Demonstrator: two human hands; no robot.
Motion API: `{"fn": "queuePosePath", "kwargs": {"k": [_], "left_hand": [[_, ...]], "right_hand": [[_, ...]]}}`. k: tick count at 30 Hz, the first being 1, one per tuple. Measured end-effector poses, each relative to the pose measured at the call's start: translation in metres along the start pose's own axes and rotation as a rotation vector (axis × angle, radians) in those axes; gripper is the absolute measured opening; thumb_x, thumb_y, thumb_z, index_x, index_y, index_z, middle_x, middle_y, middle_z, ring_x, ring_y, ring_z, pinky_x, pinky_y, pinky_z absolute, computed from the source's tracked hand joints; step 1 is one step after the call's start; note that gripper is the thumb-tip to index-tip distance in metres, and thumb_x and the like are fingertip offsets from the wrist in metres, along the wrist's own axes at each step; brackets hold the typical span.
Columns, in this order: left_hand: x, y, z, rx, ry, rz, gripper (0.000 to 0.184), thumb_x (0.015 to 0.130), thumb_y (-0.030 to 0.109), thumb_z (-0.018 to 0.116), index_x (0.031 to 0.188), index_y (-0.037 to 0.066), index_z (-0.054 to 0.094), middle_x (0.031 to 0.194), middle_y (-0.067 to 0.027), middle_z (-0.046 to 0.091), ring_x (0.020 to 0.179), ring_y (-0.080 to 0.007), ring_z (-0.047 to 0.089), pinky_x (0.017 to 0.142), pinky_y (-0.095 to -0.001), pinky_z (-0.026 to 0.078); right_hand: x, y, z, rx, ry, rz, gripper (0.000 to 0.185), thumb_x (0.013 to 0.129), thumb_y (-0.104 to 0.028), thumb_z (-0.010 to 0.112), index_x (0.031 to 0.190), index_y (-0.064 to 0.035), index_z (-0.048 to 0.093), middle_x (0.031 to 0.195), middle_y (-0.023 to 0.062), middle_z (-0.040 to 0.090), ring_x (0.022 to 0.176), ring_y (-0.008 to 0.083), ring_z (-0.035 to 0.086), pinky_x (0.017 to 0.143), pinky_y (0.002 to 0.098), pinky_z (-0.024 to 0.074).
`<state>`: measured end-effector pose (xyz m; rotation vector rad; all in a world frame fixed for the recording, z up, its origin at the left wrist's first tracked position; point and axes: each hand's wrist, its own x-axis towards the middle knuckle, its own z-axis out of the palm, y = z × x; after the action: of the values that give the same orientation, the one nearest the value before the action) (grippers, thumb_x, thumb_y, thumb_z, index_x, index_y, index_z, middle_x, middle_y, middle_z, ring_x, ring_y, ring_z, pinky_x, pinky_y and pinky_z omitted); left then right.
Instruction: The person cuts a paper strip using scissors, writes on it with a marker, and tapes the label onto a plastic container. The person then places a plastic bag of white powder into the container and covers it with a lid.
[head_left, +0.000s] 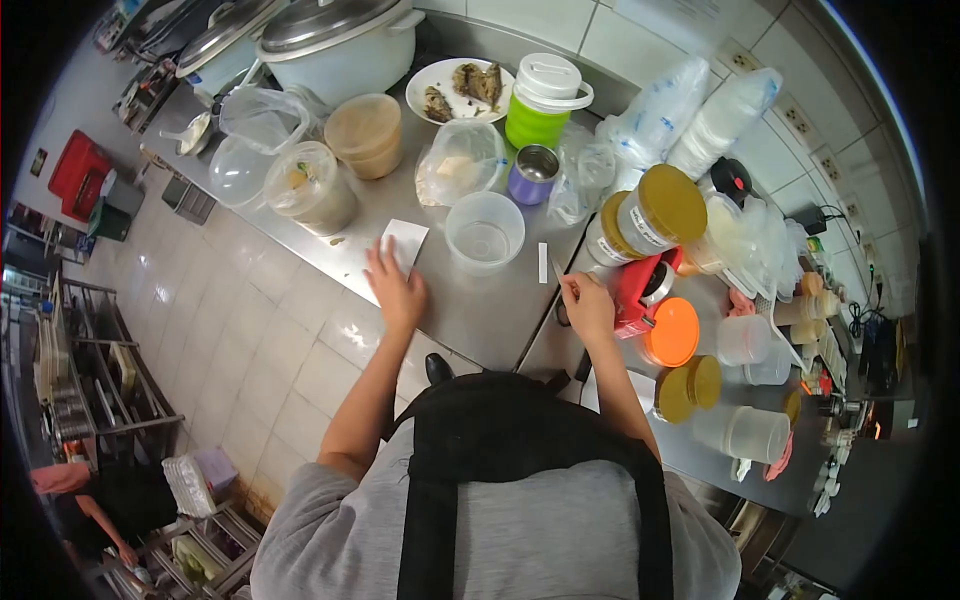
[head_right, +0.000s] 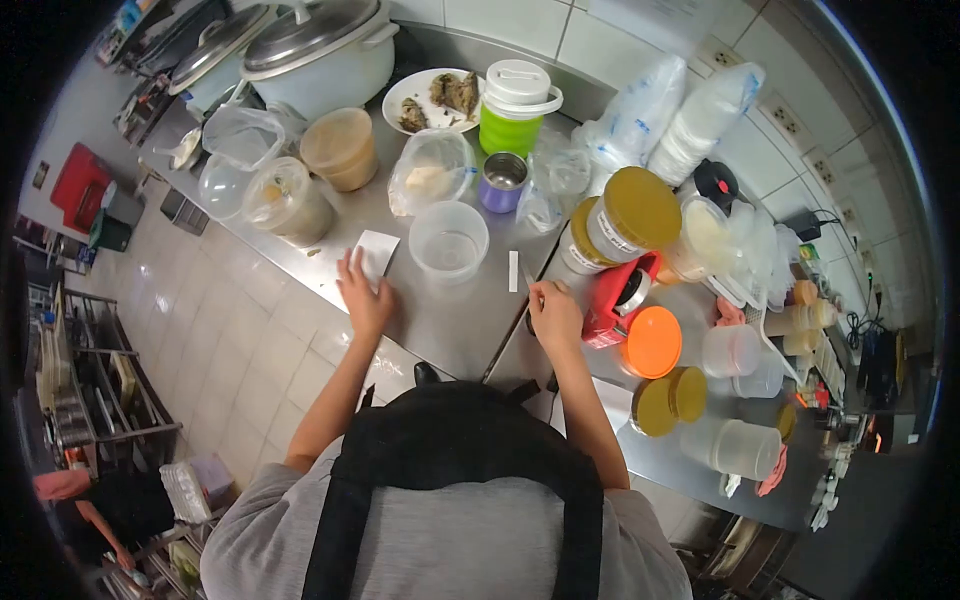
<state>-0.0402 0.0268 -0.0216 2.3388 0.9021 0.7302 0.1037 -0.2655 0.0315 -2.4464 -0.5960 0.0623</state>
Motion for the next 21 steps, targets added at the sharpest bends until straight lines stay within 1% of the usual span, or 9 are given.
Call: {"fn": "queuePosePath", "kwargs": {"k": [2, 3, 5, 8, 11, 14, 17, 20, 21], "left_hand": [[0.017, -0.027, 0.005, 0.168, 0.064, -0.086, 0.069, 0.084, 0.021, 0.071, 0.146, 0.01, 0.041, 0.15, -0.0167, 0.04, 0.145, -0.0413, 0.029, 0.113, -0.0671, 0.02], [0.024, -0.028, 0.001, 0.199, 0.032, -0.089, 0.069, 0.084, 0.023, 0.073, 0.145, 0.01, 0.043, 0.146, -0.016, 0.044, 0.142, -0.0401, 0.033, 0.112, -0.0669, 0.022], [0.035, -0.027, -0.005, 0.258, -0.034, -0.095, 0.068, 0.083, 0.028, 0.076, 0.142, 0.012, 0.046, 0.139, -0.0144, 0.05, 0.137, -0.0376, 0.04, 0.111, -0.0666, 0.024], [0.041, -0.021, -0.013, 0.305, -0.157, -0.1, 0.069, 0.078, 0.025, 0.08, 0.14, 0.014, 0.049, 0.13, -0.0125, 0.054, 0.127, -0.0337, 0.047, 0.108, -0.0611, 0.032], [0.041, -0.029, -0.015, 0.032, -0.169, -0.128, 0.073, 0.073, 0.021, 0.084, 0.139, 0.018, 0.051, 0.121, -0.0135, 0.056, 0.117, -0.0302, 0.053, 0.102, -0.0511, 0.043], [0.028, -0.029, -0.019, -0.198, -0.143, -0.248, 0.075, 0.068, 0.02, 0.088, 0.135, 0.014, 0.054, 0.121, -0.0139, 0.054, 0.117, -0.0318, 0.052, 0.097, -0.045, 0.047], [0.017, -0.036, -0.017, 0.226, 0.051, -0.072, 0.07, 0.066, 0.025, 0.09, 0.126, 0.01, 0.059, 0.121, -0.0134, 0.053, 0.116, -0.0335, 0.052, 0.096, -0.0469, 0.046], [0.014, -0.037, -0.022, 0.247, -0.06, -0.12, 0.058, 0.066, 0.022, 0.089, 0.113, 0.007, 0.061, 0.127, -0.0131, 0.051, 0.119, -0.0332, 0.049, 0.089, -0.0447, 0.044], [0.013, -0.032, -0.028, 0.248, -0.111, -0.125, 0.056, 0.066, 0.022, 0.089, 0.112, 0.006, 0.061, 0.125, -0.0129, 0.053, 0.117, -0.0333, 0.051, 0.09, -0.0449, 0.044]], "right_hand": [[-0.004, 0.004, -0.005, -0.191, 0.01, -0.018, 0.01, 0.09, -0.014, 0.064, 0.097, -0.0081, 0.067, 0.093, 0.0115, 0.065, 0.092, 0.0327, 0.066, 0.079, 0.0449, 0.0533], [-0.008, 0.007, -0.008, -0.192, -0.041, 0.025, 0.017, 0.085, -0.01, 0.067, 0.1, -0.004, 0.064, 0.096, 0.016, 0.065, 0.095, 0.0373, 0.064, 0.083, 0.0478, 0.0513], [-0.016, 0.016, -0.006, -0.203, -0.104, 0.039, 0.025, 0.084, -0.009, 0.068, 0.108, -0.0052, 0.061, 0.103, 0.0182, 0.062, 0.1, 0.0401, 0.061, 0.086, 0.0487, 0.05], [-0.023, 0.02, -0.003, -0.247, -0.141, 0.018, 0.037, 0.082, -0.008, 0.072, 0.116, -0.0059, 0.057, 0.112, 0.0203, 0.056, 0.109, 0.0425, 0.056, 0.09, 0.0489, 0.0498], [-0.025, 0.017, -0.001, -0.253, -0.137, 0.061, 0.043, 0.081, -0.008, 0.075, 0.119, -0.0052, 0.055, 0.116, 0.0212, 0.053, 0.112, 0.0428, 0.053, 0.094, 0.0482, 0.0491], [-0.025, 0.015, -0.001, -0.243, -0.149, 0.092, 0.047, 0.08, -0.009, 0.076, 0.121, -0.0045, 0.054, 0.119, 0.0216, 0.051, 0.11, 0.0439, 0.055, 0.094, 0.0485, 0.0496], [-0.024, 0.01, -0.002, -0.193, -0.183, 0.154, 0.049, 0.079, -0.008, 0.076, 0.122, -0.0034, 0.054, 0.123, 0.022, 0.049, 0.107, 0.0456, 0.059, 0.093, 0.0494, 0.0511], [-0.025, 0.016, -0.003, -0.222, -0.215, 0.157, 0.049, 0.079, -0.007, 0.075, 0.122, -0.002, 0.054, 0.123, 0.0225, 0.05, 0.104, 0.046, 0.062, 0.091, 0.0492, 0.0528], [-0.025, 0.021, -0.003, -0.247, -0.224, 0.143, 0.048, 0.079, -0.007, 0.074, 0.122, -0.0015, 0.054, 0.122, 0.0226, 0.051, 0.103, 0.0459, 0.063, 0.09, 0.0489, 0.0535]]}}
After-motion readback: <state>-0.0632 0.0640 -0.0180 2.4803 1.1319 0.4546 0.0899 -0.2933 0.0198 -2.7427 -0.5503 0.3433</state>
